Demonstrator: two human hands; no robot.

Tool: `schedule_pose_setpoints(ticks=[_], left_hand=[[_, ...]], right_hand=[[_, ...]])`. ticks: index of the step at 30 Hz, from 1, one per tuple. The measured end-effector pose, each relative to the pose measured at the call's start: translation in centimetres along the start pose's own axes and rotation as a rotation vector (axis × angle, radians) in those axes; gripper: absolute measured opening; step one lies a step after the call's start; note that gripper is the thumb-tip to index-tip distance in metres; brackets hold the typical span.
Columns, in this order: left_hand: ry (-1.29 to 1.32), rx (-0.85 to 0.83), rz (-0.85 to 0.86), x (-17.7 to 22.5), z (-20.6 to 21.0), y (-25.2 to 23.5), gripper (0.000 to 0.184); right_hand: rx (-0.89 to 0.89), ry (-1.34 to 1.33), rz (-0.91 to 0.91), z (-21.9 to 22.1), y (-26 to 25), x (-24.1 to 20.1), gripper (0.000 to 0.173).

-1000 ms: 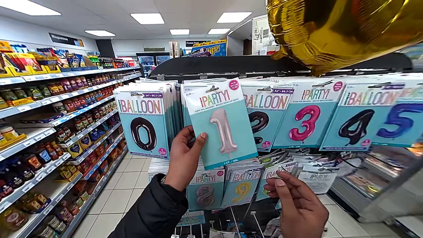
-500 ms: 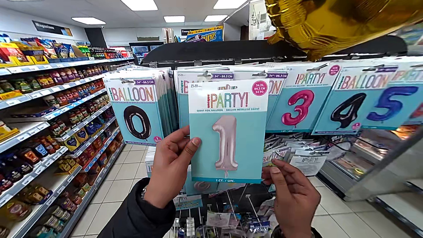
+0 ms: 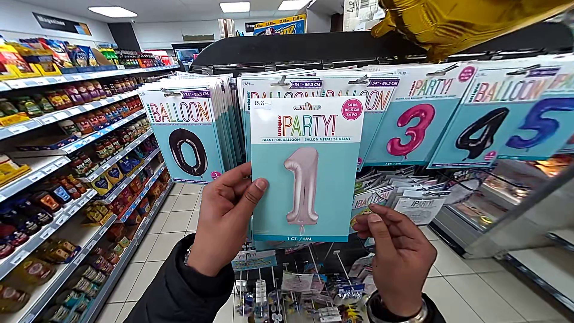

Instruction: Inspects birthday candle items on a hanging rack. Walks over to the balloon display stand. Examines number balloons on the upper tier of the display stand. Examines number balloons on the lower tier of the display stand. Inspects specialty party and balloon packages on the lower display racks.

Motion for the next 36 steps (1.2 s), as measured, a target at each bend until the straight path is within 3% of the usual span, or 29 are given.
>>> schedule_pose_setpoints(ticks=[16,26,36], left_hand=[[-0.008,0.009,0.011,0.2,-0.2,0.0,0.031],[-0.064,0.116,-0.015,-0.9,-1.9,-4.8,0.03],[-0.09,0.113,-0.021,-1.7,-2.0,-6.6,0.03]], right_hand=[[0.021,-0.012,0.0,-0.3,0.2,-0.4,0.023],[0.026,-0.007,0.014,-0.4,0.1,-0.7,0.021],[0.043,0.007,0.023,-1.0,0.0,-0.6,0.02]])
Point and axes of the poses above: each hand's wrist, its own y-axis away from the middle knuckle, its own z-axis out of the palm, x = y × z, the point moved 1 cm from there along -y, towards the middle knuckle, and after that the axes turned 7 degrees about -x, right-handed, at the moved point
